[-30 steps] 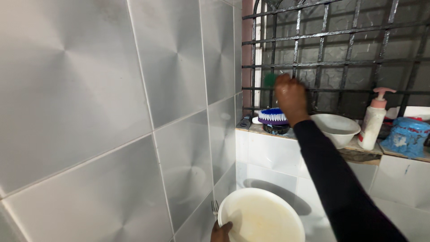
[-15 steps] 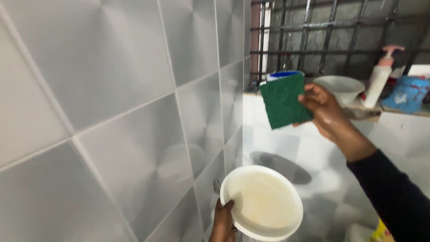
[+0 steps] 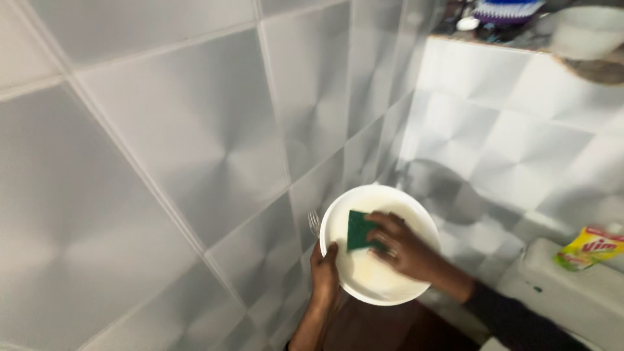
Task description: The person washes a plate and a fork by hand under a faucet using a sponge and dish soap.
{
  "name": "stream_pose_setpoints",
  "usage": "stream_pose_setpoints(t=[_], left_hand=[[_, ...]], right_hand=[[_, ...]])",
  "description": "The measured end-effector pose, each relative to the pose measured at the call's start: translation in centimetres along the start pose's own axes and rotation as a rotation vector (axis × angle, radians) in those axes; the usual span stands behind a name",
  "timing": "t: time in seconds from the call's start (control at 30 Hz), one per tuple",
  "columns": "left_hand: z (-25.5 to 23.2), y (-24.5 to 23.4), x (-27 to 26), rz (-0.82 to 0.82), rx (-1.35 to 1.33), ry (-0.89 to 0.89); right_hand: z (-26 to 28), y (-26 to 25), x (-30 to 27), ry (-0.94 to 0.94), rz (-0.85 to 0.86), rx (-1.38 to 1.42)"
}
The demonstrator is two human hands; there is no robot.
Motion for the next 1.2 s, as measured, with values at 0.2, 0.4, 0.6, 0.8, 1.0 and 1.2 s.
stream_pose_setpoints(t=[0.2,0.4,0.6,0.8,1.0,1.2], left_hand=[[0.7,-10.4,-6.1,-0.143,0.113,0.286],[3.6,-20.8,-14.9,-0.232,0.162,0.326],[5.1,-31.2,-21.8,-0.431,0.179,0.220],[8.4,-40.8,-28.6,-0.551,-0.082,0.004],[10.5,-51.3,-33.8,-0.636,-0.036,-0.104],[10.7,-56.6,-36.3,-0.566,-0.073,0.094]], right_hand=[[10.9,6.8,-5.6,-0.189,0.093,-0.110],[17.7,8.2,-11.3,-0.156,0.030,-0.138],[27.3,12.2,-18.9,-0.372,0.448,0.045],[34.6,17.4,-21.1,-0.240,0.734,0.013],[42.3,18.7,-26.0,-0.118,1.061,-0.058],[51.3,23.1,-28.2,-0.314,0.405,0.130]])
Point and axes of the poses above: each hand's wrist, its own x-axis towards the middle knuckle, its own y-axis out of the palm, z = x × y, the point moved 5 cm from there along x, towards the middle knuckle, and after that the axes turned 12 degrees about -z, right-handed, at the moved point
